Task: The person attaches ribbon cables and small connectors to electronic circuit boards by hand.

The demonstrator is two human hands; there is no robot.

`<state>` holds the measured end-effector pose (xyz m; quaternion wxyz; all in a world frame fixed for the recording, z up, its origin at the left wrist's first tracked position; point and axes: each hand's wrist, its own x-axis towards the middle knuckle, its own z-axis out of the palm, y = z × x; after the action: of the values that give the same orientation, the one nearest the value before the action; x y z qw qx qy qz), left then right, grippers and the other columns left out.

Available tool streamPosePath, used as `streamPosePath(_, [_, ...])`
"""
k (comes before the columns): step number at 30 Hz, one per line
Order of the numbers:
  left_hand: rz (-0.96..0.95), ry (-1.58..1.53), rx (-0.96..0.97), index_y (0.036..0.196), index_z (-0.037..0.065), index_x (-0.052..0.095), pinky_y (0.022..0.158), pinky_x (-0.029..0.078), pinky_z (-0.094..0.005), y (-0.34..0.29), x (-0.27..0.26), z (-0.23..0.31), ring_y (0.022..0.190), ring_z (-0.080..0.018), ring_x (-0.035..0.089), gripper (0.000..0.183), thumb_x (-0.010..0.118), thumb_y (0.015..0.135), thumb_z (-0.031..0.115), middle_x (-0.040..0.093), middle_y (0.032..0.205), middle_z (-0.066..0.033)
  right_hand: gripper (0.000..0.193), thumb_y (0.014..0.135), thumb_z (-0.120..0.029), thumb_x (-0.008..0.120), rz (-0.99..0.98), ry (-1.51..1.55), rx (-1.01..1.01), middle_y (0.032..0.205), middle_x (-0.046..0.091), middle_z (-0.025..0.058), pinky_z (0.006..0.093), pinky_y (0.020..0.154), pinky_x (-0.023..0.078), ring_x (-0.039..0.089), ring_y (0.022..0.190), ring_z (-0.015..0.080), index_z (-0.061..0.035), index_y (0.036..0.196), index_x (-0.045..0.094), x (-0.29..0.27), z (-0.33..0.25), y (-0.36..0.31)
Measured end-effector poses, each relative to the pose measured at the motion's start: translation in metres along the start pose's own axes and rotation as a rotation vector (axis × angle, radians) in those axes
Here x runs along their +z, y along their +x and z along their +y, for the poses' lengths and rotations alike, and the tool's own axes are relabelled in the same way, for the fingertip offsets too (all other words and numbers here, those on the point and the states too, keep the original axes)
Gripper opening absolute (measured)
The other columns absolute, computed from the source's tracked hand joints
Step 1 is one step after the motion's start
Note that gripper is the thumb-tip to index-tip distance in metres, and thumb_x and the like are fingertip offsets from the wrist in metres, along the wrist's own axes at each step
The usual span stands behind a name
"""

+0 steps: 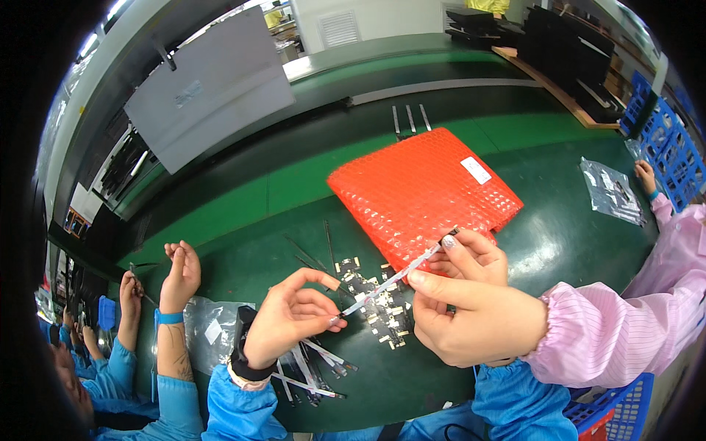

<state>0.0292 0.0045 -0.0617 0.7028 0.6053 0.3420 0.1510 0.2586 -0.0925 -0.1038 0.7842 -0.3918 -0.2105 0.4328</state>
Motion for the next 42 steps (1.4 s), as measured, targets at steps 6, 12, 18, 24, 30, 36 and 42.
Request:
streamPosePath(6, [-0.047,-0.022,0.102,0.108,0.001,0.045,0.074,0.052,-0.0235,0.003,0.001,-0.008,0.081,-0.0149,0.063,0.036,0.060,0.076,-0.006,0.061,0.083,-0.0097,0.005,0.087,-0.009,0.051,-0.011,0.130,0.140,0.079,0.060,0.0014,0.0243,0.058,0.048,0.058,0.067,0.0119,-0.0099,0.090,0.054,0.006,-0.009,-0.001])
streamPosePath(12, [-0.026,0.053,0.186,0.108,0.002,0.046,0.067,0.050,-0.0189,0.001,-0.004,-0.021,0.073,-0.0088,0.061,0.034,0.061,0.077,-0.001,0.061,0.081,-0.0076,0.010,0.087,-0.011,0.051,0.037,0.144,0.139,0.087,0.061,0.0043,0.0301,0.075,0.051,0.059,0.079,0.0129,-0.0087,0.095,0.056,-0.048,0.006,0.001])
streamPosePath(18, [-0.019,0.120,0.256,0.105,0.004,0.048,0.064,0.049,-0.0202,-0.001,-0.003,-0.017,0.070,-0.0076,0.060,0.034,0.065,0.075,0.003,0.061,0.077,-0.0047,0.028,0.091,-0.015,0.044,-0.436,-0.284,-0.377,0.099,0.058,0.0065,0.0368,0.090,0.043,0.054,0.090,0.0159,-0.0064,0.118,0.046,-0.035,0.011,0.001])
streamPosePath(24, [-0.032,0.117,0.331,0.104,0.004,0.048,0.065,0.048,-0.0220,-0.009,-0.004,-0.010,0.070,-0.0087,0.060,0.032,0.064,0.077,0.006,0.061,0.077,-0.0054,0.034,0.093,-0.014,0.041,-0.409,-0.021,-0.378,0.102,0.052,0.0042,0.0234,0.085,0.038,0.047,0.093,0.0131,-0.0028,0.125,0.042,-0.054,0.015,0.003])
streamPosePath(30, [-0.016,0.154,0.467,0.099,0.003,0.049,0.064,0.048,-0.0245,-0.028,-0.003,-0.003,0.070,-0.0121,0.060,0.025,0.058,0.077,0.007,0.061,0.073,-0.0064,0.043,0.094,-0.022,0.039,-0.584,0.330,-0.013,0.115,0.050,0.0047,0.0208,0.080,0.041,0.047,0.094,0.0127,-0.0013,0.131,0.033,-0.103,-0.015,0.034])
streamPosePath(36, [0.186,0.221,0.526,0.095,0.003,0.053,0.064,0.049,-0.0233,-0.033,-0.025,0.002,0.076,-0.0085,0.059,0.019,0.058,0.077,0.003,0.060,0.080,-0.0034,0.042,0.092,-0.014,0.041,0.296,-0.012,-0.158,0.092,0.049,0.0039,0.0203,0.066,0.042,0.046,0.076,0.0101,0.0010,0.130,0.034,0.023,-0.003,-0.013])
streamPosePath(42, [0.204,0.443,0.408,0.098,0.002,0.053,0.066,0.050,-0.0249,-0.008,-0.030,0.008,0.077,-0.0114,0.061,0.028,0.060,0.071,-0.003,0.061,0.082,-0.0049,0.036,0.090,-0.020,0.046,-0.307,0.406,0.019,0.099,0.049,0.0061,0.0243,0.071,0.046,0.050,0.082,0.0127,-0.0028,0.121,0.042,-0.054,-0.012,0.038])
